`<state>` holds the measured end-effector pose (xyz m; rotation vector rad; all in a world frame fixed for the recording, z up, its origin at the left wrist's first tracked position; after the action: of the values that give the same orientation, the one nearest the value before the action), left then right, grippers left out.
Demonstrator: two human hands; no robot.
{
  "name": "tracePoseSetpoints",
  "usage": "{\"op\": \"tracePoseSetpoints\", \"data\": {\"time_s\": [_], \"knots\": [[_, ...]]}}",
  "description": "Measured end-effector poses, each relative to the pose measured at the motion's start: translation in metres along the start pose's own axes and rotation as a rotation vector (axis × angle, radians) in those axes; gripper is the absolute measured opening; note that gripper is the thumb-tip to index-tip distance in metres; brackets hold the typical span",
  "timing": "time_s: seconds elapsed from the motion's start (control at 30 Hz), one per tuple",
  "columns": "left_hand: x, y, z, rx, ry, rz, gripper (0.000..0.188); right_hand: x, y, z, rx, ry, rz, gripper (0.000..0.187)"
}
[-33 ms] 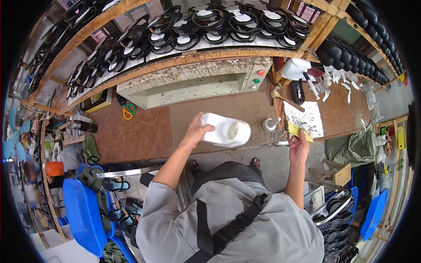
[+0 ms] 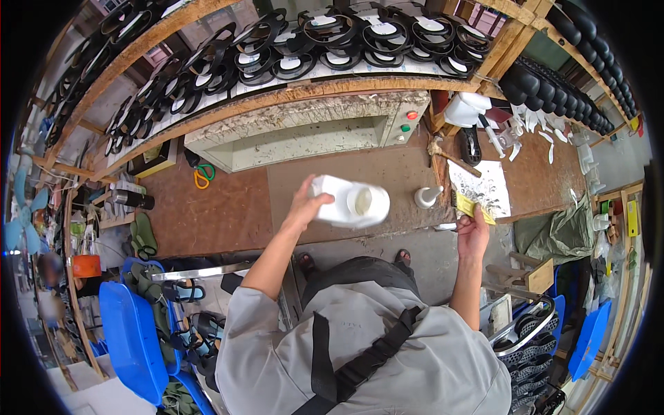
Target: Applying liquid adhesive to the edges of sandal soles using a small brush.
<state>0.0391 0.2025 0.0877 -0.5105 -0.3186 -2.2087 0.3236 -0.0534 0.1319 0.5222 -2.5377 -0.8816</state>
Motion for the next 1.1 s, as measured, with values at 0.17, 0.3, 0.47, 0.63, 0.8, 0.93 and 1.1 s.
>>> {"op": "tracePoseSetpoints", "data": {"time_s": [0.17,0.3,0.47,0.63,0.8,0.93,1.1], "knots": [[0.001,0.008,-0.012,-0.248,0.028,0.109,0.092,-0.009,-0.002,0.009,-0.015,0.053,0.009,0.013],[-0.012,-0.008,-0.008,-0.37,0.03,0.295,0.09,-0.003,0.004,0.005,-0.014,0.035,0.019,0.013],[0.004,0.005,-0.004,-0.174,0.032,-0.035,0.09,-0.006,-0.003,0.007,-0.029,0.049,0.0,0.013],[-0.036,0.046,-0.005,-0.615,0.138,-0.063,0.093,0.001,-0.022,-0.001,-0.006,0.019,0.049,0.014],[-0.079,0.126,0.029,-1.169,0.498,-0.221,0.096,0.006,-0.056,-0.018,0.015,-0.048,0.108,0.015],[-0.129,0.154,0.003,-1.574,0.775,-0.28,0.098,0.007,-0.07,-0.004,0.02,0.033,0.123,0.015],[-0.064,0.147,-0.007,-1.177,0.746,0.093,0.098,0.01,-0.084,0.016,0.046,0.121,0.113,0.014]]}}
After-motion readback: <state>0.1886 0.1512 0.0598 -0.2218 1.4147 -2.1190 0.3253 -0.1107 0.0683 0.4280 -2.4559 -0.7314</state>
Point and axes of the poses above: each hand's wrist, its own x-axis away from the middle knuckle, its own y-axis out of the palm, z = x × y, the point moved 2 cm from there along -x, towards the middle knuckle, and after that the axes turned 5 degrees about -x, right-handed, at the moved point
